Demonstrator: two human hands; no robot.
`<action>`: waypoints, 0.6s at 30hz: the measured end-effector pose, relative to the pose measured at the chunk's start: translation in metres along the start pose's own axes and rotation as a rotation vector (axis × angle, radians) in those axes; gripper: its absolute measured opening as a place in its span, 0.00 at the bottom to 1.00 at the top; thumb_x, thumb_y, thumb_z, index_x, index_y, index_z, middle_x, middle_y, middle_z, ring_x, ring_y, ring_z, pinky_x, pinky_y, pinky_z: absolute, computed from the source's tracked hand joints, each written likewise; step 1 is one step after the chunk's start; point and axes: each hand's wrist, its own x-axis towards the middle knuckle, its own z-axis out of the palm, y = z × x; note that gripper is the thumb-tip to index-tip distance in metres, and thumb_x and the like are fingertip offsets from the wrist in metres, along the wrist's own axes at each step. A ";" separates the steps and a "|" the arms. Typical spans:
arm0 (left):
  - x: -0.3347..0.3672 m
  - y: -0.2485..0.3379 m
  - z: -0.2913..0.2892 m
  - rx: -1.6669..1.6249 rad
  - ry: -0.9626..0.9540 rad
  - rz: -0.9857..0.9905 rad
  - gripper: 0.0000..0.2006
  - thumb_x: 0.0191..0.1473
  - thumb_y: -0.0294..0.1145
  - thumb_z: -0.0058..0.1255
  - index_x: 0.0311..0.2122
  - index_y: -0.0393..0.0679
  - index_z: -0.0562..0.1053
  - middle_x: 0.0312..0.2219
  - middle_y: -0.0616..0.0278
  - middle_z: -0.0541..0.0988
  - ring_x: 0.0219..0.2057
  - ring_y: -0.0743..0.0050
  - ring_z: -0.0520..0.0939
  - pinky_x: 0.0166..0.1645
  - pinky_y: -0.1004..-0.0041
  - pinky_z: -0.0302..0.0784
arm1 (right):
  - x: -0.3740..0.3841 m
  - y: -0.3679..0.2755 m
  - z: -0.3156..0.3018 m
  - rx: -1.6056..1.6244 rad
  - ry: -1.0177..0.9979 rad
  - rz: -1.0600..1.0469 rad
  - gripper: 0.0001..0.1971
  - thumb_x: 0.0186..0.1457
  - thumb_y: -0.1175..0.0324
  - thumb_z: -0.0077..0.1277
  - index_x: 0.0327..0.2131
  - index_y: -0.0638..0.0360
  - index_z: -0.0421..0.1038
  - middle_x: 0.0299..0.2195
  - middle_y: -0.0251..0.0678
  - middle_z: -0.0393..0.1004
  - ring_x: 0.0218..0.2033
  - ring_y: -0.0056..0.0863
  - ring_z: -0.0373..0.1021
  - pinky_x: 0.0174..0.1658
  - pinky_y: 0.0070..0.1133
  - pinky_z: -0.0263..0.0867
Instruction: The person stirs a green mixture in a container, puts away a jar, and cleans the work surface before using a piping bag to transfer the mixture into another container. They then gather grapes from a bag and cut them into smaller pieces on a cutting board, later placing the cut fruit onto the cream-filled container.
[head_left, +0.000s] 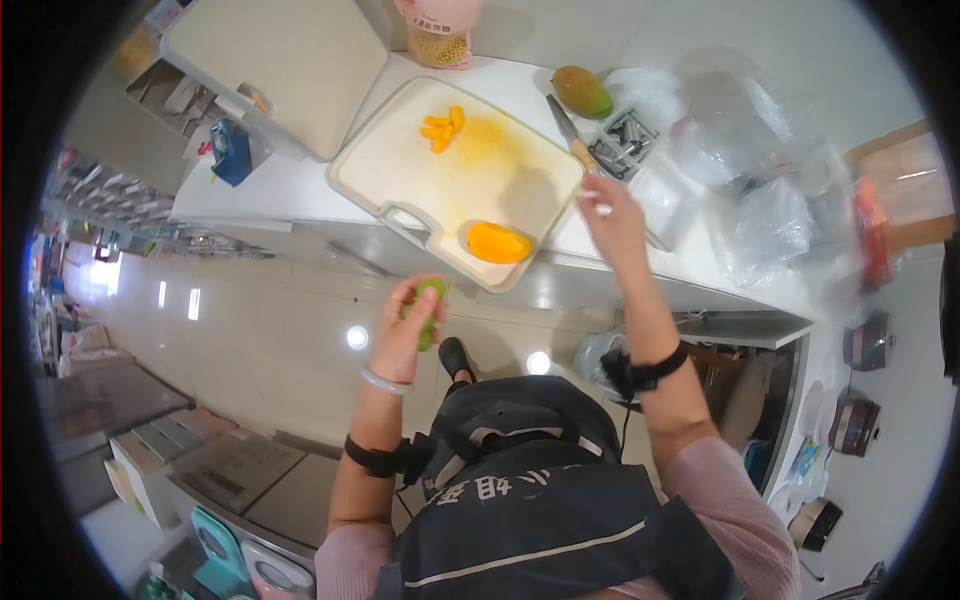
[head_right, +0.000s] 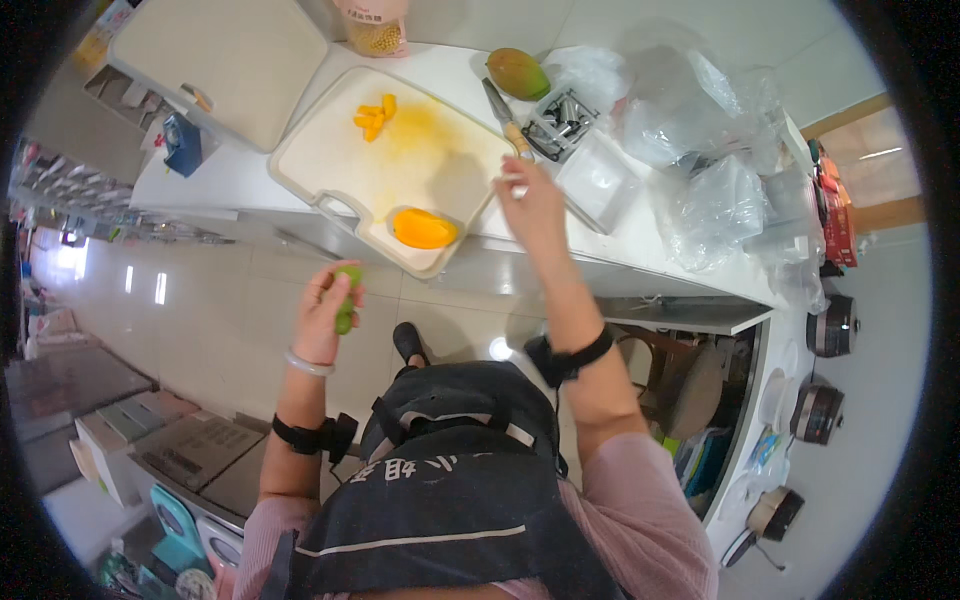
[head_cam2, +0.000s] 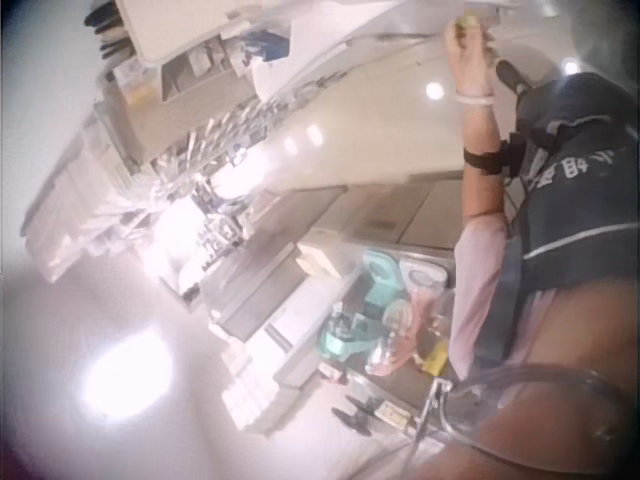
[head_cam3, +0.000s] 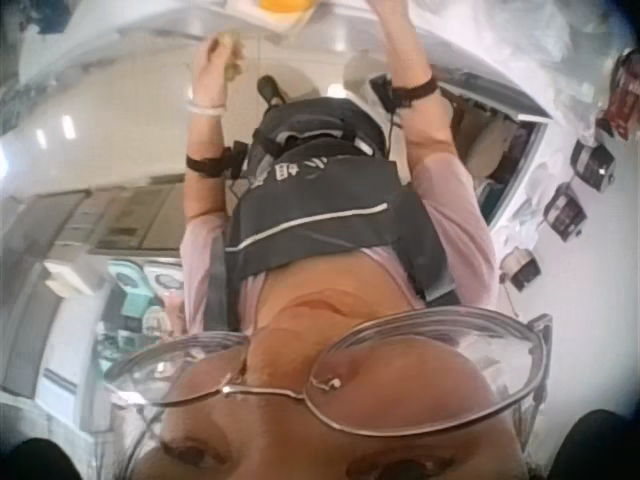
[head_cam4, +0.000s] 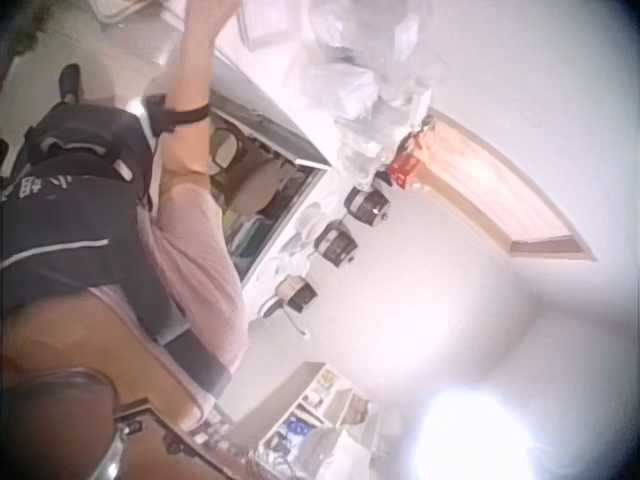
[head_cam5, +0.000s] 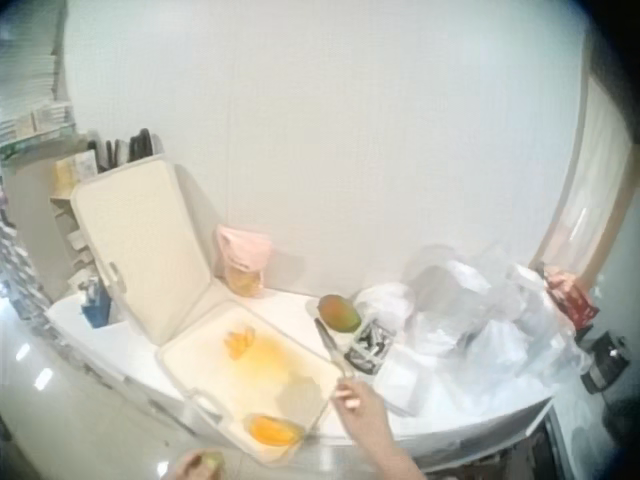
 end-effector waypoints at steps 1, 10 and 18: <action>0.013 0.009 -0.015 0.018 0.007 0.027 0.15 0.54 0.32 0.49 0.46 0.43 0.68 0.31 0.63 0.74 0.29 0.82 0.73 0.25 0.81 0.69 | 0.023 0.018 0.003 -0.193 0.009 -0.035 0.15 0.47 0.70 0.53 0.41 0.60 0.71 0.33 0.43 0.75 0.33 0.34 0.73 0.37 0.27 0.68; 0.091 0.074 -0.046 -0.127 -0.298 0.137 0.14 0.52 0.27 0.48 0.46 0.43 0.69 0.44 0.53 0.74 0.31 0.81 0.72 0.28 0.83 0.69 | 0.100 0.081 0.036 -0.839 -0.093 0.043 0.12 0.54 0.62 0.44 0.37 0.55 0.72 0.31 0.42 0.74 0.32 0.41 0.72 0.35 0.33 0.68; 0.174 0.090 -0.060 0.792 -0.199 0.539 0.12 0.51 0.27 0.50 0.42 0.42 0.72 0.36 0.57 0.76 0.29 0.74 0.74 0.31 0.78 0.70 | 0.107 0.084 0.040 -0.928 -0.154 0.069 0.11 0.51 0.60 0.48 0.31 0.55 0.73 0.30 0.43 0.73 0.31 0.41 0.71 0.33 0.33 0.66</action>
